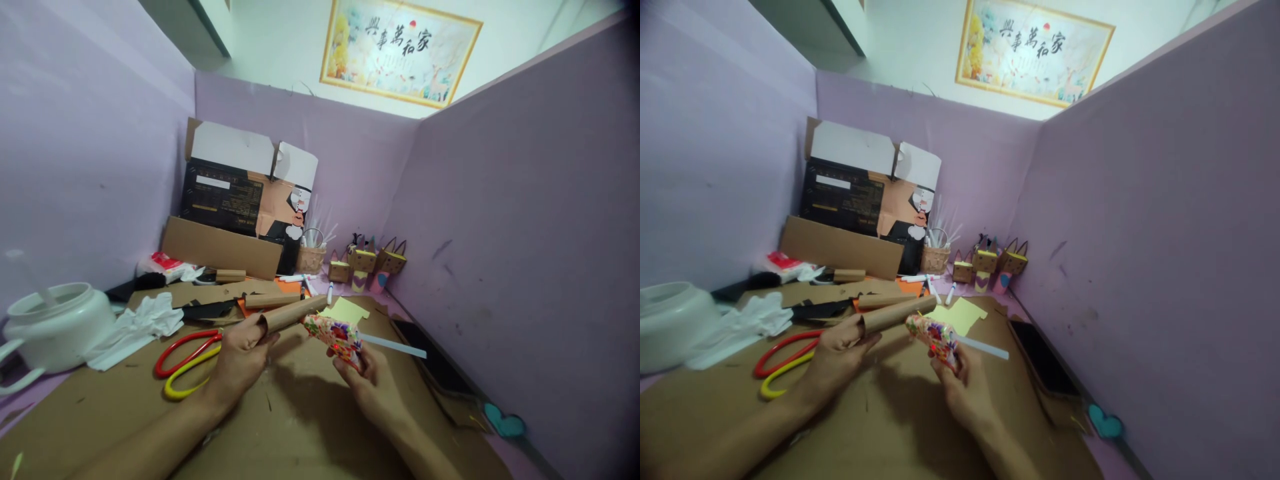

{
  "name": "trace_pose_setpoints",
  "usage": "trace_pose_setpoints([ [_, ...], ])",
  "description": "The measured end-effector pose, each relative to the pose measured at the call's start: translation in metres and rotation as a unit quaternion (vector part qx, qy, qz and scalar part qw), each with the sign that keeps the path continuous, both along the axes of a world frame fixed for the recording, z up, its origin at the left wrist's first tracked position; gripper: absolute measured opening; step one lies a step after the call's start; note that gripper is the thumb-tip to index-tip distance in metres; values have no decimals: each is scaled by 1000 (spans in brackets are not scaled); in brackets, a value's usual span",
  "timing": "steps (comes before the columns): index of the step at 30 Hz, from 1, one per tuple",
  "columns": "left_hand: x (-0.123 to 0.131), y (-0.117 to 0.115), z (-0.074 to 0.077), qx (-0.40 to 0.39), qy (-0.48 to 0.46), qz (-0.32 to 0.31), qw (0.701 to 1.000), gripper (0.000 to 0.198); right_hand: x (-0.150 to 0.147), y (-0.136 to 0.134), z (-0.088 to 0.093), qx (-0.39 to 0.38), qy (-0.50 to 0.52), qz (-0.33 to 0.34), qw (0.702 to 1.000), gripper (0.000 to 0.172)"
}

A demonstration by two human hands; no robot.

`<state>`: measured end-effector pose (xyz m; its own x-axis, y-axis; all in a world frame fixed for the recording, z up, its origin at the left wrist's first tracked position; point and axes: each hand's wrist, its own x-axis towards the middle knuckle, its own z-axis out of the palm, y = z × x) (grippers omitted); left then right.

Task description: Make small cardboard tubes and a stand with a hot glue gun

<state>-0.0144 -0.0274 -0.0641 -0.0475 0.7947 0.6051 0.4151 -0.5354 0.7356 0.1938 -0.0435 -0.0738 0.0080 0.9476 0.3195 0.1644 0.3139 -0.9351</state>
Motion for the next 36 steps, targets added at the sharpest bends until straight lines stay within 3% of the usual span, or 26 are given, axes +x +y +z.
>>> trace_pose_setpoints([
  [4,-1,0,0,-17,41,1,999,22,3,2,-1,6,-12,-12,1000,24],
  [12,-2,1,-1,-42,28,-1,999,21,3,4,5,17,-11,-38,999,27],
  [17,-3,5,-5,-38,6,-14,999,15,7,7,3,27,-23,-46,998,27],
  [27,-1,6,3,-78,-73,-17,994,15,7,6,5,44,-16,-56,997,27],
  [36,-1,7,0,-79,-78,-17,994,16,14,10,4,50,-7,-67,996,27],
])
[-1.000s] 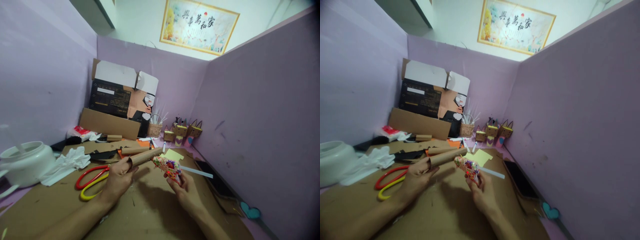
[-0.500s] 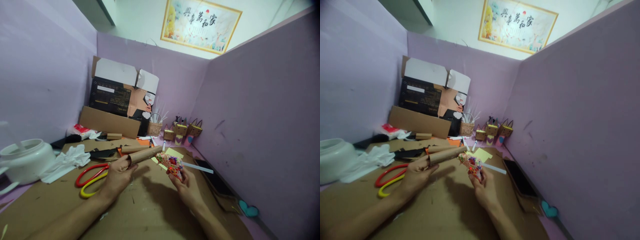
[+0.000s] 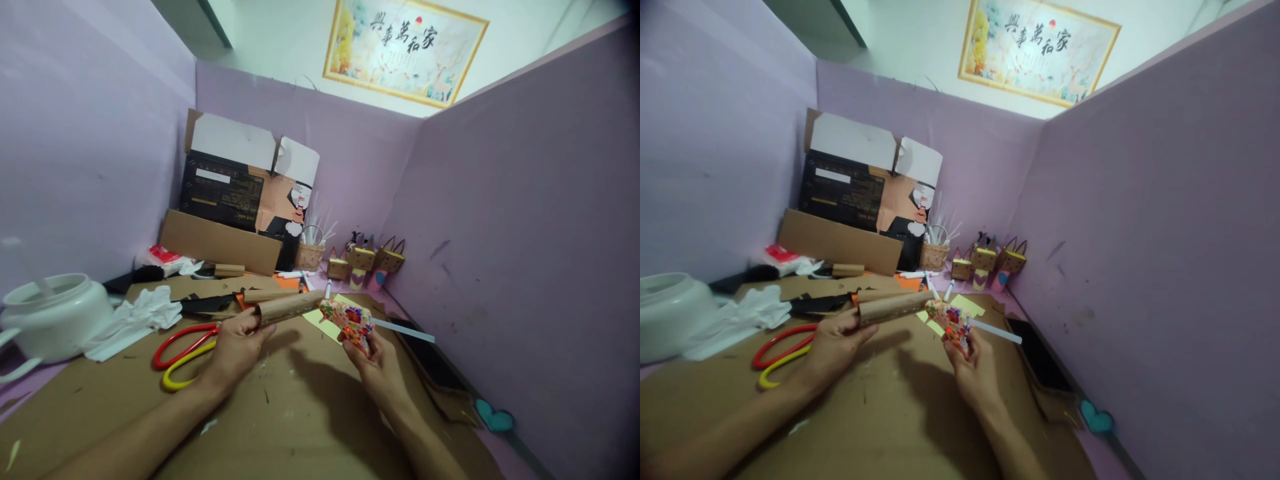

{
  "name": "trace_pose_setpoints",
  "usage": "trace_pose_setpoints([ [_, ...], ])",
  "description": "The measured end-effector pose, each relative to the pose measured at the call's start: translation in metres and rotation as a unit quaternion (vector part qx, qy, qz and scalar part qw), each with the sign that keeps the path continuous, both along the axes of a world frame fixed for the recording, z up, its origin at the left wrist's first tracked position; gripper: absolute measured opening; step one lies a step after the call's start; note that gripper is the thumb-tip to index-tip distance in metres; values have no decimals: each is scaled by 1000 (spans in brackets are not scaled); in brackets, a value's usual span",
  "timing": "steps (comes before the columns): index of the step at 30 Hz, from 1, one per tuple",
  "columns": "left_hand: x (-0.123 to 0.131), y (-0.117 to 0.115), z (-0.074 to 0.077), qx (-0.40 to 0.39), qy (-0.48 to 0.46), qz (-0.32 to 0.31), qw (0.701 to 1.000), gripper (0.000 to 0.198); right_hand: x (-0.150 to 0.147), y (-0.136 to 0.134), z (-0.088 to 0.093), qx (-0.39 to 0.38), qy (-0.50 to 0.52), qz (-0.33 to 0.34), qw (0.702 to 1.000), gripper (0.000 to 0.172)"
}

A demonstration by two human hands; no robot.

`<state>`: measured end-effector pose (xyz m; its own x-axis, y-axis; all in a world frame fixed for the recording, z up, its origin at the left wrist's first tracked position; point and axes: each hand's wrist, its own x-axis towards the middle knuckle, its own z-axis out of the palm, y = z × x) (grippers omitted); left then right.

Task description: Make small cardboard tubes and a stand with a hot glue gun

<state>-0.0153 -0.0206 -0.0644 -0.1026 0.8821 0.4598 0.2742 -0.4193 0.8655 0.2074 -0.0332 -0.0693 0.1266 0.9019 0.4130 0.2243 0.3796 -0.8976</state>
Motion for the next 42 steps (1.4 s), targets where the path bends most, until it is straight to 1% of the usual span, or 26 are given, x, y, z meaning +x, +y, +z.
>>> trace_pose_setpoints([
  [5,-1,1,-2,-3,4,7,1000,16,2,2,1,3,-2,-3,1000,32],
  [8,-1,1,-1,2,8,8,1000,15,2,3,-1,8,-2,-6,1000,34],
  [13,0,-2,4,16,5,1,1000,17,5,4,-3,1,-22,-3,1000,30],
  [17,0,-2,3,21,8,5,1000,12,3,3,-3,-8,-16,-5,1000,29],
  [26,3,-5,5,18,23,-6,1000,17,-8,-3,-3,-32,2,22,999,28],
  [30,3,-5,4,17,30,1,999,15,-10,-6,-3,-45,-4,35,998,25],
  [35,5,-5,3,22,39,4,999,13,-15,-10,-1,-52,2,52,997,27],
  [42,7,-6,3,21,52,-8,998,14,-18,-14,-1,-60,9,68,996,25],
])
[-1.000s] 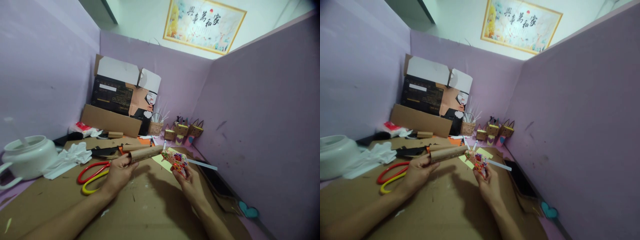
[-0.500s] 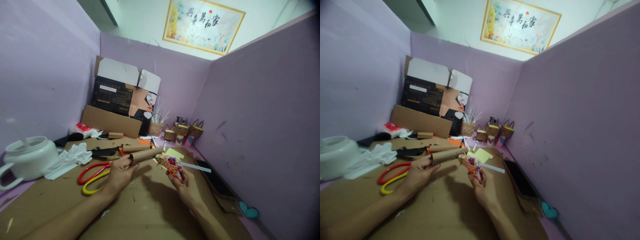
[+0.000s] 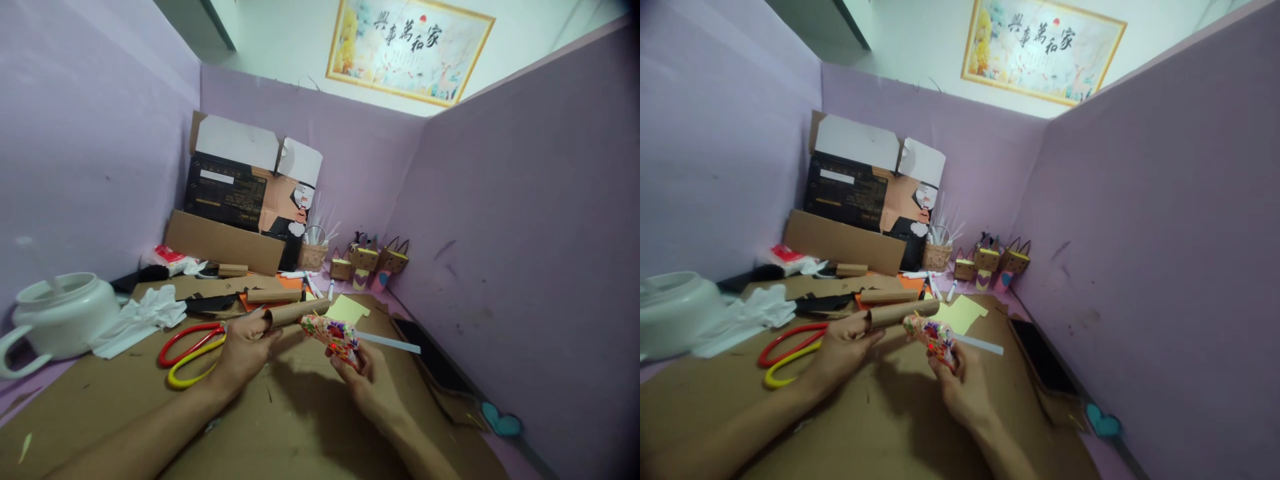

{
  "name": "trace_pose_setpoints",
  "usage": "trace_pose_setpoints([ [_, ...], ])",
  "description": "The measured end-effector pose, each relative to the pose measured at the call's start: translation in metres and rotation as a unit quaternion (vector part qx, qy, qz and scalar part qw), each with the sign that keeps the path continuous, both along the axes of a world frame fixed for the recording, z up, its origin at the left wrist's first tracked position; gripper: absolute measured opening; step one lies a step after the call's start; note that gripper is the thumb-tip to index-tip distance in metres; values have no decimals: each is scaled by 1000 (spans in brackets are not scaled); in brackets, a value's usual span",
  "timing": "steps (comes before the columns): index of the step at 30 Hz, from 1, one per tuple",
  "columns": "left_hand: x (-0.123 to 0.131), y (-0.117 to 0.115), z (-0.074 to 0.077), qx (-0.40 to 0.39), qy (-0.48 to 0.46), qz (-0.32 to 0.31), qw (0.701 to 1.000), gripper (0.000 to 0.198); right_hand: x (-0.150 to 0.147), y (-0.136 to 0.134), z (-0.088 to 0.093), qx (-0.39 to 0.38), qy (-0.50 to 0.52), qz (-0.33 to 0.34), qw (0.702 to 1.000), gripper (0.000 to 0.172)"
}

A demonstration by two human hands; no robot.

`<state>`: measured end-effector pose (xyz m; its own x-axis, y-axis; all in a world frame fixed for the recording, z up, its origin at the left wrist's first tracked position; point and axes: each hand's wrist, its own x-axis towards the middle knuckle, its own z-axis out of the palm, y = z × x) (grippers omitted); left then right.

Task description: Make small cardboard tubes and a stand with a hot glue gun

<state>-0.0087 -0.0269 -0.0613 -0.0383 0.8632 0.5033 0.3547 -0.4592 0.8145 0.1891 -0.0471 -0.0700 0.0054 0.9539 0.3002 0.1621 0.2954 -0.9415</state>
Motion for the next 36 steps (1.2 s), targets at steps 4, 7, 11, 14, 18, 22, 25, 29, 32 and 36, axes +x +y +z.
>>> trace_pose_setpoints([
  [4,-1,0,-3,-2,15,-1,1000,15,0,-1,-2,-9,-6,9,1000,24],
  [7,-2,2,-5,1,25,2,1000,13,-2,-2,-1,-18,-3,3,1000,26],
  [11,-4,4,-9,2,34,1,999,13,-3,-4,-2,-7,-6,-3,1000,27],
  [14,-3,4,-8,-3,38,-1,999,17,-2,-3,-4,0,-4,-6,1000,27],
  [18,0,0,-3,-12,33,-4,999,19,0,-1,-7,5,-20,12,1000,25],
  [22,1,-1,0,-19,17,-11,1000,17,2,1,-8,13,-43,18,999,21],
  [25,1,2,-1,-21,2,-15,1000,18,2,2,-9,18,-34,13,999,20],
  [29,-1,5,-4,-32,-3,4,999,16,4,7,-8,4,-8,5,1000,22],
  [32,-4,5,-4,-38,-8,14,999,15,9,11,-4,2,-5,-17,1000,22],
  [36,-11,7,1,-28,-31,41,998,12,21,15,5,12,32,-32,999,26],
])
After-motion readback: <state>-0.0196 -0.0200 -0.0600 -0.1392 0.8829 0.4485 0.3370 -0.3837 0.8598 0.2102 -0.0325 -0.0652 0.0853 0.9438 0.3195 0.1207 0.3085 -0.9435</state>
